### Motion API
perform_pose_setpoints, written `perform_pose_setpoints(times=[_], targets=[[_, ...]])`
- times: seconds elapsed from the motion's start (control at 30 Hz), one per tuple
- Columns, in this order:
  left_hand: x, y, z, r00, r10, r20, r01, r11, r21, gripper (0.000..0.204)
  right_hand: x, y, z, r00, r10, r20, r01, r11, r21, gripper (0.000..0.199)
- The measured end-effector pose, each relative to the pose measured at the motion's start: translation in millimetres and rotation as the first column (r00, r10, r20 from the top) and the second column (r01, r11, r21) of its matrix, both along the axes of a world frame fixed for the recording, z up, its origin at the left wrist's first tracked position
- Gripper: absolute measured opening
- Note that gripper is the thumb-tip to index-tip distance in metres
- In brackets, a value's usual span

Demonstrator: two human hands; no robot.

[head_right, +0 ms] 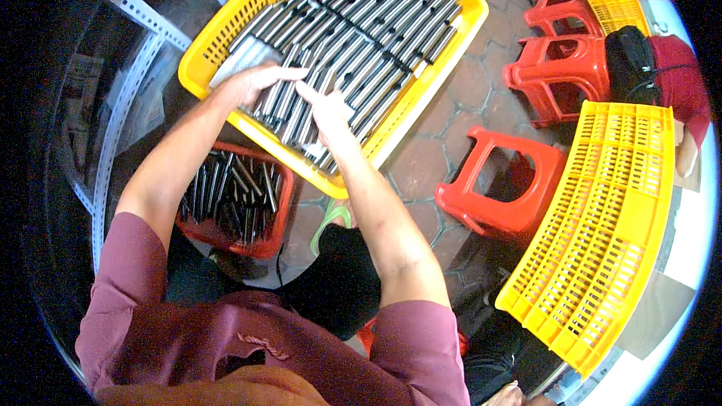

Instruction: The person sits on a red stool and transfers metal rods from a yellow basket to a red basket. They handle the rods by hand, moving them in batches and occasionally adjusting the newspaper lining inside the yellow basket.

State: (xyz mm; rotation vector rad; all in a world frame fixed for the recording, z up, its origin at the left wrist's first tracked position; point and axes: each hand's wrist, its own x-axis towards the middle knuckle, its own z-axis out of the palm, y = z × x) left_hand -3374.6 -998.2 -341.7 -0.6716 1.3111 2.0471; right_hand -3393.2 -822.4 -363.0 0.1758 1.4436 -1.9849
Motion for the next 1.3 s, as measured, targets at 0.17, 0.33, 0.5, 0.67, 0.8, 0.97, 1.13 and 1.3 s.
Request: perform_pose_setpoints(times=[0.17,0.33,0.5,0.67,0.8,0.97,1.13,1.3], targets=[[-2,-5,-8,0.998,-0.03,-0.061,0.032,0.999,0.039,0.059,-5,4,6,0.982,0.03,0.186,-0.022,0.999,-0.043,0.042],[10,4,13,0.995,-0.096,-0.017,0.096,0.995,-0.041,0.059,1,11,-12,0.957,0.046,0.287,-0.009,0.992,-0.127,0.04],[11,2,-10,0.991,-0.016,-0.131,0.019,1.0,0.02,0.051,4,4,2,0.97,0.04,0.241,-0.019,0.996,-0.09,0.042],[16,2,-10,0.996,0.022,-0.088,-0.018,0.999,0.042,0.048,10,-1,1,0.968,0.069,0.241,-0.051,0.995,-0.08,0.04],[13,4,-12,0.997,0.029,-0.078,-0.029,1.0,-0.007,0.049,10,-2,-6,0.962,0.082,0.261,-0.065,0.995,-0.073,0.042],[19,3,-7,0.992,0.075,-0.098,-0.073,0.997,0.028,0.042,14,-3,-9,0.97,0.104,0.219,-0.09,0.993,-0.073,0.045],[33,17,36,0.924,0.16,-0.346,-0.19,0.98,-0.053,0.026,9,5,4,0.98,0.131,0.149,-0.115,0.987,-0.111,0.047],[26,10,74,0.893,0.194,-0.407,-0.221,0.975,-0.02,0.024,29,-8,77,0.995,0.1,-0.024,-0.103,0.966,-0.239,0.046]])
